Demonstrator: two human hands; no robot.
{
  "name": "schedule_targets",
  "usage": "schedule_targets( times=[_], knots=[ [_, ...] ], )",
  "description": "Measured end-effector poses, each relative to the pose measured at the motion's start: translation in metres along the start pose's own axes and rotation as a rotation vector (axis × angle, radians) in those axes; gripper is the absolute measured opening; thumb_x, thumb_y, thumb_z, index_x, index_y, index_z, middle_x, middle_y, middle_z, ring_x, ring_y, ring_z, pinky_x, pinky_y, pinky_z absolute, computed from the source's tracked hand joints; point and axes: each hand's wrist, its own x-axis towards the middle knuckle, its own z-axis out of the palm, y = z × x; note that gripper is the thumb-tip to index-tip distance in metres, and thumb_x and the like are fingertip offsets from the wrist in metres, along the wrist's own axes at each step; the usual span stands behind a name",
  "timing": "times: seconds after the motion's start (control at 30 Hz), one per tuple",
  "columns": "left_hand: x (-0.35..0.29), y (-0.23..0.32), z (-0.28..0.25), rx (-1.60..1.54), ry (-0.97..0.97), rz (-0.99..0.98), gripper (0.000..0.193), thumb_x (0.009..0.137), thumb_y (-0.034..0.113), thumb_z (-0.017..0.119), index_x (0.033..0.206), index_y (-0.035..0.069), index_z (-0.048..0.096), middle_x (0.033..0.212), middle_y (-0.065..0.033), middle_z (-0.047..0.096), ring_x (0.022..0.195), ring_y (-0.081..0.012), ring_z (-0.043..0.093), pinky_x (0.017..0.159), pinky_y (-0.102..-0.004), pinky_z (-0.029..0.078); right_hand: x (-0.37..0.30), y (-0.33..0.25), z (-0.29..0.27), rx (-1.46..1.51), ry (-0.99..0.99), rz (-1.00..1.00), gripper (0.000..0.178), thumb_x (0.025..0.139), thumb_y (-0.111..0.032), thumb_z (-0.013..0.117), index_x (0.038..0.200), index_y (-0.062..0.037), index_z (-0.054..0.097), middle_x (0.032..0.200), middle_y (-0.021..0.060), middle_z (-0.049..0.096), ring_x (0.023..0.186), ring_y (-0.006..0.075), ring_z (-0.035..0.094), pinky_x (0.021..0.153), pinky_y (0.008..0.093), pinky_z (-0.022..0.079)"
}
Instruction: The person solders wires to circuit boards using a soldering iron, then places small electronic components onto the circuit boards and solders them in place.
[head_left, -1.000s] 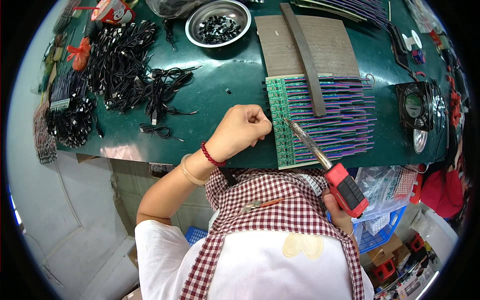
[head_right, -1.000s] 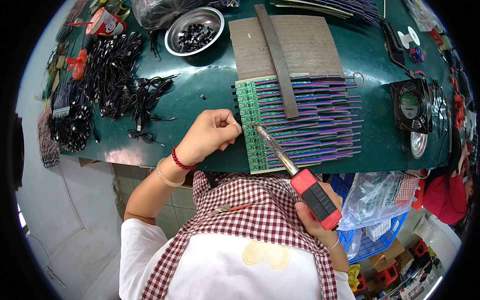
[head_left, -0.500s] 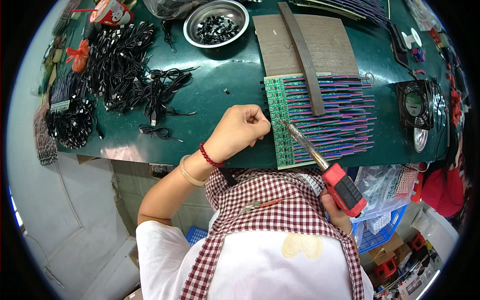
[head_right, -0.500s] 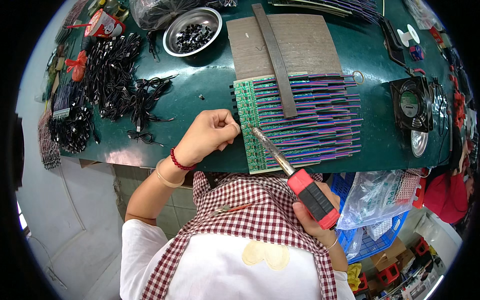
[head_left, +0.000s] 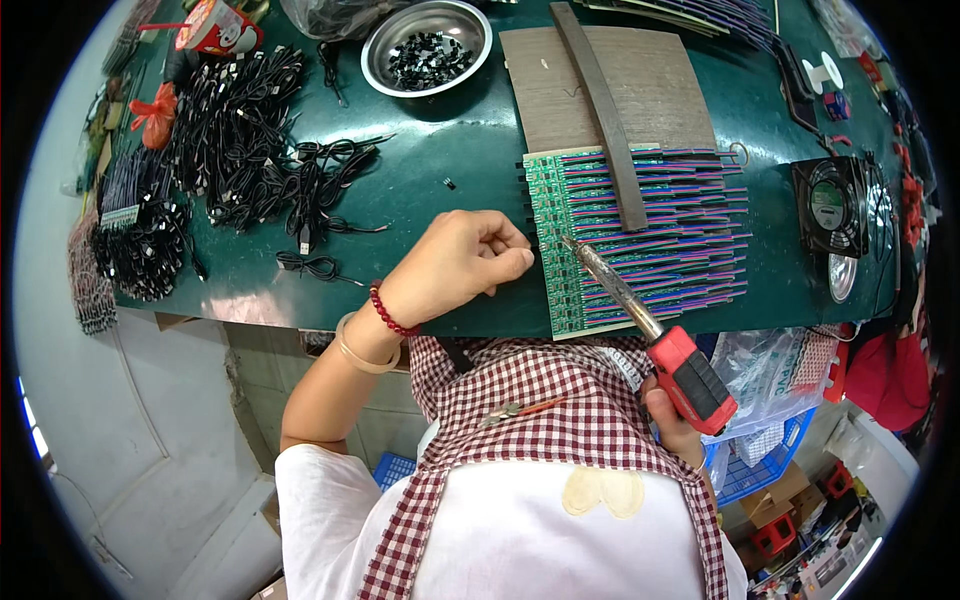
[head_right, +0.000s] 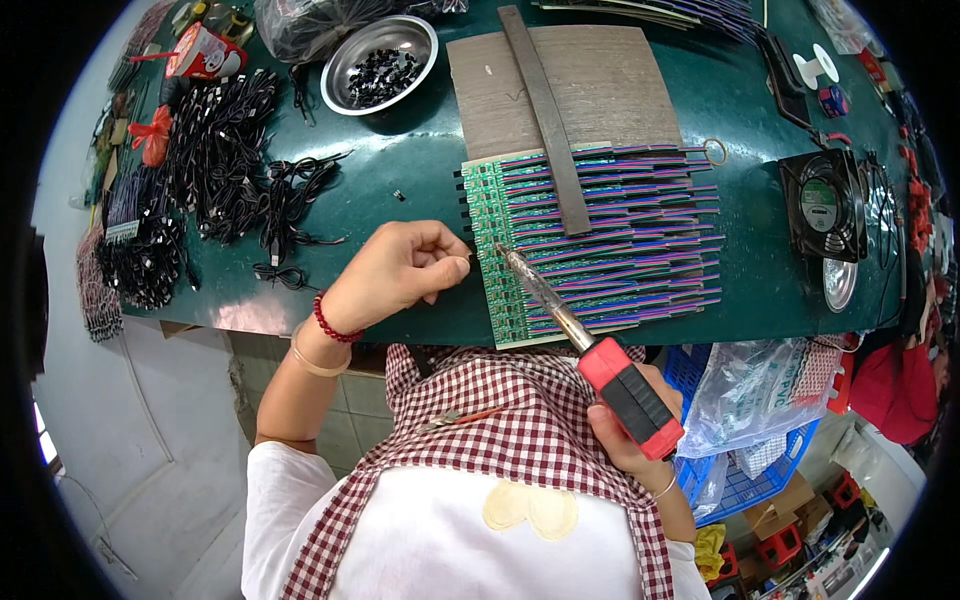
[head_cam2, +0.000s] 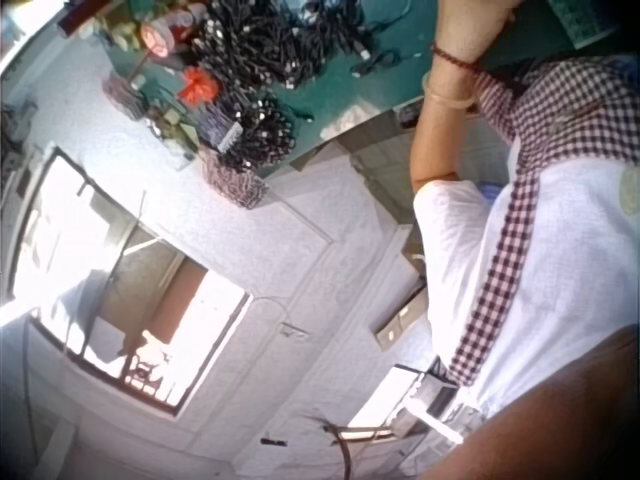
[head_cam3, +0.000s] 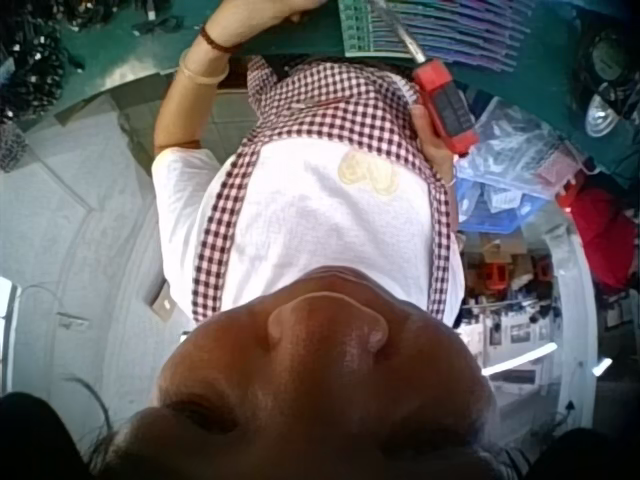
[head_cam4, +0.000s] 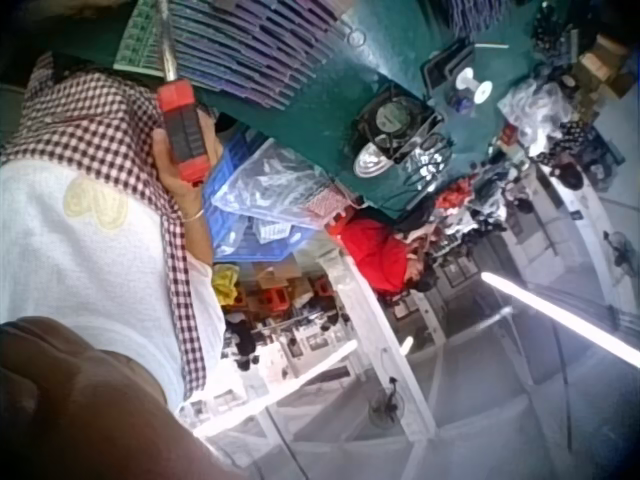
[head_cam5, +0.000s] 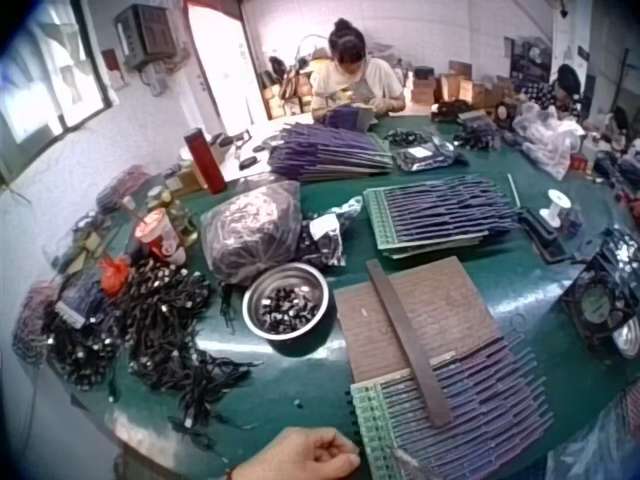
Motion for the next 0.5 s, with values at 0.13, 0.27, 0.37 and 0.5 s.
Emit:
schedule_targets(
  times=[0.13, 0.27, 0.37, 0.5],
  knots=[
    [0.010, 0.000, -0.021, 0.825, 0.686, 0.479, 0.023, 0.075, 0.012, 0.069, 0.090, 0.000, 0.057, 0.075, -0.0109, 0.059, 0.065, -0.0249, 0.059, 0.060, -0.0349, 0.047, 0.004, -0.006, 0.000, 0.076, 0.097, -0.002, 0.022, 0.074, -0.019, 0.071, 0.086, -0.0027, 0.062, 0.080, 0.0090, 0.058, 0.064, 0.0203, 0.058, 0.055, 0.0297, 0.044],
    [0.020, -0.006, -0.031, 0.875, 0.662, 0.398, 0.017, 0.077, 0.010, 0.066, 0.086, 0.000, 0.055, 0.079, -0.0133, 0.059, 0.071, -0.0318, 0.059, 0.064, -0.0385, 0.046, 0.008, -0.013, 0.000, 0.170, 0.131, 0.032, 0.021, 0.075, -0.018, 0.071, 0.084, -0.0020, 0.062, 0.080, 0.0076, 0.058, 0.064, 0.0179, 0.058, 0.055, 0.0281, 0.043],
    [0.019, -0.009, -0.031, 0.927, 0.659, 0.389, 0.013, 0.078, 0.006, 0.064, 0.084, -0.001, 0.055, 0.081, -0.0152, 0.059, 0.072, -0.0331, 0.059, 0.064, -0.0392, 0.046, 0.009, -0.011, -0.001, 0.246, 0.124, -0.019, 0.019, 0.079, -0.017, 0.068, 0.087, -0.0016, 0.061, 0.078, 0.0052, 0.057, 0.066, 0.0157, 0.057, 0.058, 0.0285, 0.044],
    [0.012, -0.010, -0.030, 0.920, 0.692, 0.497, 0.007, 0.081, 0.003, 0.060, 0.084, -0.001, 0.056, 0.078, -0.0126, 0.060, 0.067, -0.0264, 0.060, 0.061, -0.0349, 0.048, 0.013, -0.021, 0.003, 0.325, 0.117, -0.016, 0.041, 0.087, -0.024, 0.059, 0.115, 0.0019, 0.043, 0.062, 0.0051, 0.047, 0.053, 0.0124, 0.044, 0.050, 0.0273, 0.038]
  ],
)
